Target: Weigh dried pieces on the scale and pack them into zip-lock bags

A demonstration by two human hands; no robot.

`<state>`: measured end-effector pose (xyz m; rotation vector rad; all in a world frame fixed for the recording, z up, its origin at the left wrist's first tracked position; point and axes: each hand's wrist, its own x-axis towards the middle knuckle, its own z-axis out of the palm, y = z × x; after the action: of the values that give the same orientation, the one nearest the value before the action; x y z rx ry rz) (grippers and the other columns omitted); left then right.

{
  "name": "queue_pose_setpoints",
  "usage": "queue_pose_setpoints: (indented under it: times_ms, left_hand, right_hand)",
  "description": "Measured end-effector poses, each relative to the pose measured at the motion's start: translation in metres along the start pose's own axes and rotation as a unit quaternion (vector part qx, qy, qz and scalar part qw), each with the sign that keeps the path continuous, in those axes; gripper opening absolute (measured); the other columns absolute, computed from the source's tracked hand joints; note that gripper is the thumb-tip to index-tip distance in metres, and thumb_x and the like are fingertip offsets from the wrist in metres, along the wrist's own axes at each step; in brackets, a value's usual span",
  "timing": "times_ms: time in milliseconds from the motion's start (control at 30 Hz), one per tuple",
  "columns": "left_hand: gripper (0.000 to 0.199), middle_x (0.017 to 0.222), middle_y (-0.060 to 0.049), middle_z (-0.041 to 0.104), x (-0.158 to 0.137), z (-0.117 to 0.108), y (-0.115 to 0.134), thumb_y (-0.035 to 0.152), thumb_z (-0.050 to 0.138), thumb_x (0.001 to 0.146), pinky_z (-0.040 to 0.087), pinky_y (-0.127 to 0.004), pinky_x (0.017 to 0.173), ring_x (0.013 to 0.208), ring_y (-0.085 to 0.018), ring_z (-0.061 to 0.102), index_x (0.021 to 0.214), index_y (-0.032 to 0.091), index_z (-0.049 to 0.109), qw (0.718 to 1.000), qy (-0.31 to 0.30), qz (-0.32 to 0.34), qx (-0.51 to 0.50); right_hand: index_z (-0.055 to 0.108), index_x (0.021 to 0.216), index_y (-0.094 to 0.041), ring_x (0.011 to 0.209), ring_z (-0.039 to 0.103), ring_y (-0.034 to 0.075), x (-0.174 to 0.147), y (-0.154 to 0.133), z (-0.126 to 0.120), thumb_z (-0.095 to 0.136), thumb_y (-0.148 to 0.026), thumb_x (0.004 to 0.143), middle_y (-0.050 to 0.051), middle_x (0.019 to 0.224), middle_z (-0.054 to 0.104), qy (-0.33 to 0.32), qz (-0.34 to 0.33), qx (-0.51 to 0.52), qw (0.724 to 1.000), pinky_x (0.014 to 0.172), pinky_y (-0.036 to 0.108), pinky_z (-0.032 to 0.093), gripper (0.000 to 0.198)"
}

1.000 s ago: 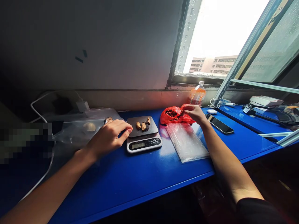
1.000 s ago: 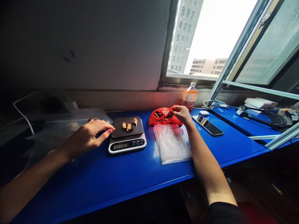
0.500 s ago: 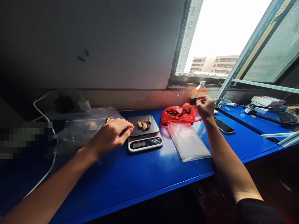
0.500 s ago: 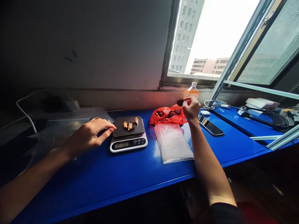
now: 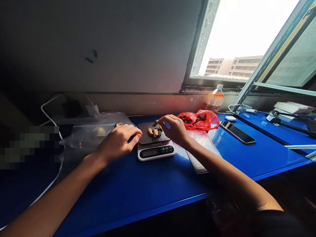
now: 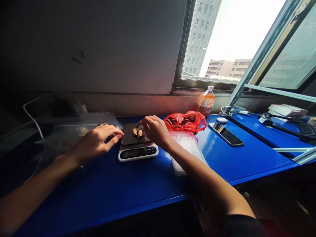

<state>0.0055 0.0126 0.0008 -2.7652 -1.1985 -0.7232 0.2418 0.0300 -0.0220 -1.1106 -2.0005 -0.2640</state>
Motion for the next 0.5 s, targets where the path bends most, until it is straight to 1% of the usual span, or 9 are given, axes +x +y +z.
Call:
queue_pose_setpoints:
  times_ms: [133, 233, 300, 367, 433, 500]
  left_hand:
    - [0.027, 0.096, -0.004, 0.073, -0.001, 0.000, 0.000, 0.035, 0.041, 0.094, 0.039, -0.042, 0.096, 0.092, -0.022, 0.065, 0.093, 0.021, 0.065, 1.000, -0.009, 0.009, -0.003]
    - [0.027, 0.097, -0.004, 0.073, -0.002, 0.002, -0.001, 0.034, 0.041, 0.095, 0.038, -0.043, 0.098, 0.093, -0.022, 0.065, 0.094, 0.021, 0.065, 1.000, -0.011, 0.014, -0.009]
    - [0.027, 0.097, -0.004, 0.073, -0.002, 0.002, -0.001, 0.035, 0.041, 0.095, 0.037, -0.044, 0.099, 0.094, -0.022, 0.065, 0.095, 0.021, 0.065, 1.000, -0.009, 0.013, -0.008]
    - [0.028, 0.097, -0.004, 0.073, -0.002, 0.003, -0.002, 0.035, 0.040, 0.095, 0.037, -0.045, 0.100, 0.094, -0.023, 0.064, 0.095, 0.021, 0.065, 1.000, -0.011, 0.015, -0.003]
    - [0.029, 0.097, -0.004, 0.073, -0.002, 0.003, -0.001, 0.034, 0.039, 0.095, 0.037, -0.045, 0.100, 0.095, -0.023, 0.064, 0.095, 0.021, 0.065, 1.000, -0.013, 0.018, 0.000]
    - [0.029, 0.097, -0.004, 0.073, -0.001, 0.001, -0.002, 0.034, 0.039, 0.094, 0.039, -0.044, 0.098, 0.094, -0.022, 0.064, 0.096, 0.021, 0.065, 1.000, -0.013, 0.019, 0.002]
  right_hand:
    - [0.062, 0.074, -0.020, 0.071, 0.060, 0.017, -0.006, 0.000, 0.004, 0.052, -0.010, 0.089, 0.005, 0.077, 0.070, -0.069, -0.039, -0.032, 0.996, 0.068, 0.028, 0.044, 0.020]
    - [0.063, 0.075, -0.020, 0.072, 0.059, 0.017, -0.009, -0.004, 0.003, 0.052, -0.009, 0.087, 0.005, 0.077, 0.070, -0.075, -0.068, -0.033, 0.994, 0.070, 0.029, 0.045, 0.019]
    - [0.065, 0.080, -0.019, 0.077, 0.060, 0.019, -0.008, -0.004, -0.003, 0.054, -0.013, 0.087, 0.006, 0.082, 0.070, -0.054, -0.086, -0.022, 0.995, 0.074, 0.031, 0.047, 0.015]
    - [0.066, 0.084, -0.019, 0.083, 0.060, 0.021, -0.006, 0.000, -0.016, 0.054, -0.017, 0.086, 0.007, 0.087, 0.071, -0.013, -0.087, -0.013, 0.996, 0.078, 0.034, 0.048, 0.012]
    - [0.067, 0.085, -0.020, 0.084, 0.061, 0.021, -0.005, 0.012, -0.033, 0.053, -0.017, 0.086, 0.007, 0.088, 0.071, 0.050, -0.054, -0.017, 0.997, 0.079, 0.035, 0.048, 0.014]
    - [0.066, 0.084, -0.020, 0.082, 0.062, 0.021, -0.005, 0.032, -0.052, 0.051, -0.017, 0.085, 0.007, 0.087, 0.071, 0.116, 0.019, -0.033, 0.992, 0.080, 0.036, 0.048, 0.016]
